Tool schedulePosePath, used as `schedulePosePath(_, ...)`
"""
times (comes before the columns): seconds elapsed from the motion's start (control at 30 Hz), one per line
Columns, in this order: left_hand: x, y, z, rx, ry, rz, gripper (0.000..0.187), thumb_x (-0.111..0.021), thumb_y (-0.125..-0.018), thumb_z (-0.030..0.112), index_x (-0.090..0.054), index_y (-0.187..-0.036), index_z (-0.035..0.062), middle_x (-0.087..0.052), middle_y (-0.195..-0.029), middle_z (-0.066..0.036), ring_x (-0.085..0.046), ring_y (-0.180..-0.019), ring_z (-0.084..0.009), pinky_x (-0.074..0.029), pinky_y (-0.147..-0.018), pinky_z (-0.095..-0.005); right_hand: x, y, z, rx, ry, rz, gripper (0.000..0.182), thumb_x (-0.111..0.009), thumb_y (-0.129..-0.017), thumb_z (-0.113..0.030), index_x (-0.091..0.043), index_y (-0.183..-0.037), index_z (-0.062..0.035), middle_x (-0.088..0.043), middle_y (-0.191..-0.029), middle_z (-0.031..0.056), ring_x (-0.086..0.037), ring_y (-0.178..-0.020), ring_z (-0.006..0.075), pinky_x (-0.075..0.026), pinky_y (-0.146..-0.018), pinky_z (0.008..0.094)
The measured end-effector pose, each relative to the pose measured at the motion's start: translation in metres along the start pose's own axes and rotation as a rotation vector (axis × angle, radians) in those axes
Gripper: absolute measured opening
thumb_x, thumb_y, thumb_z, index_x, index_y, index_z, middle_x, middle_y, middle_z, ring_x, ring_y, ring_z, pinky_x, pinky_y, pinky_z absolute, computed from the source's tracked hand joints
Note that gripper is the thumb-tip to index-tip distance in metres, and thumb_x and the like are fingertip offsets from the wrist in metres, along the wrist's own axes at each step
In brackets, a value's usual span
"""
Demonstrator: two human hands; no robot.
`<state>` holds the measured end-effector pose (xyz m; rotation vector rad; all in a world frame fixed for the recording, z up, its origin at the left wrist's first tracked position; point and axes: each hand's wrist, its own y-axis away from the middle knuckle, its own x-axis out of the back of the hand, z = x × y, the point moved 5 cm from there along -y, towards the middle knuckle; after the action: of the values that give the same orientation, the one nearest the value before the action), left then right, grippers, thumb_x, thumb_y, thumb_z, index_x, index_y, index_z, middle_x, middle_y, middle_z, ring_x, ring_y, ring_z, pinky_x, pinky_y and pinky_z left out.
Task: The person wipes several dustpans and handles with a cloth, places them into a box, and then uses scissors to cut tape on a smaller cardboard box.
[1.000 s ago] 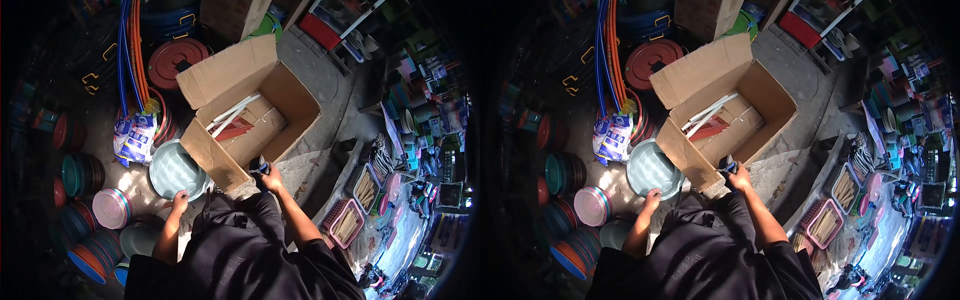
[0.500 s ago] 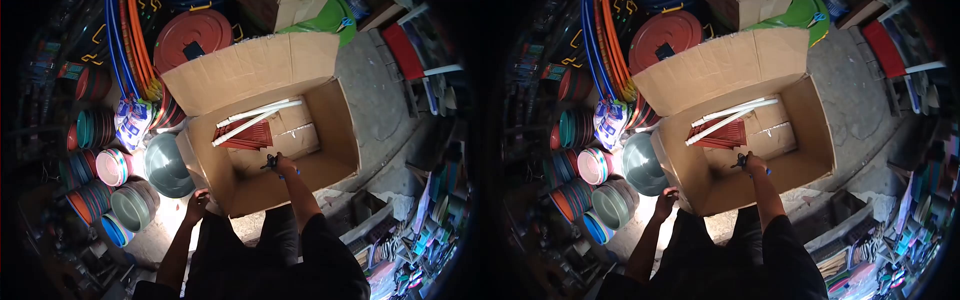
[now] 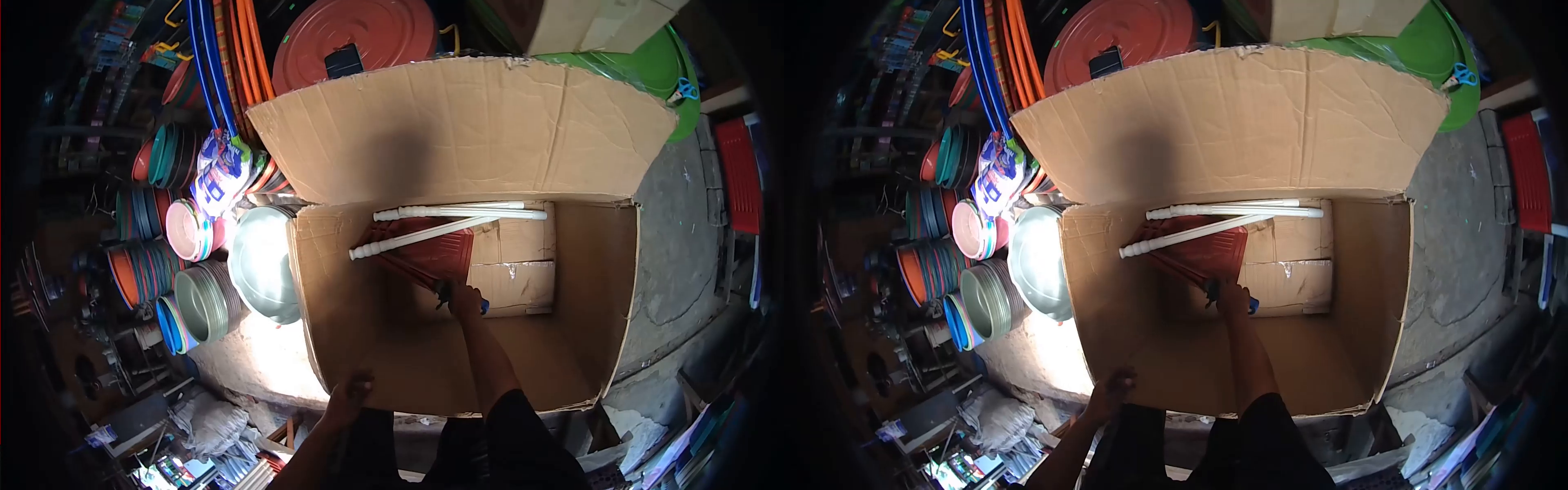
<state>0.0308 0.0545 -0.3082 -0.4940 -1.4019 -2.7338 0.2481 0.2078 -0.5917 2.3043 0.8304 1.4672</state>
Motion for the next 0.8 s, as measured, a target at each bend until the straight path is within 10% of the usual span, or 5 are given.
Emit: schedulePosePath(0.8,0.011,0.006,-0.04,-0.153,0.049,-0.01,0.04,-0.064,-0.092,0.025,-0.054,-0.123,0.0008,-0.064,-0.113,-0.014,-0.064,-0.101,-0.0221,-0.052,-0.085,-0.0348,0.117,0.112,0.007,-0.22,0.29,-0.162,0.033,-0.054,-0.085,-0.02,-0.059,-0.118,-0.0159,-0.061,-0.119,0.0101,-0.065,-0.103,0.0301,-0.051,-0.088,0.0438)
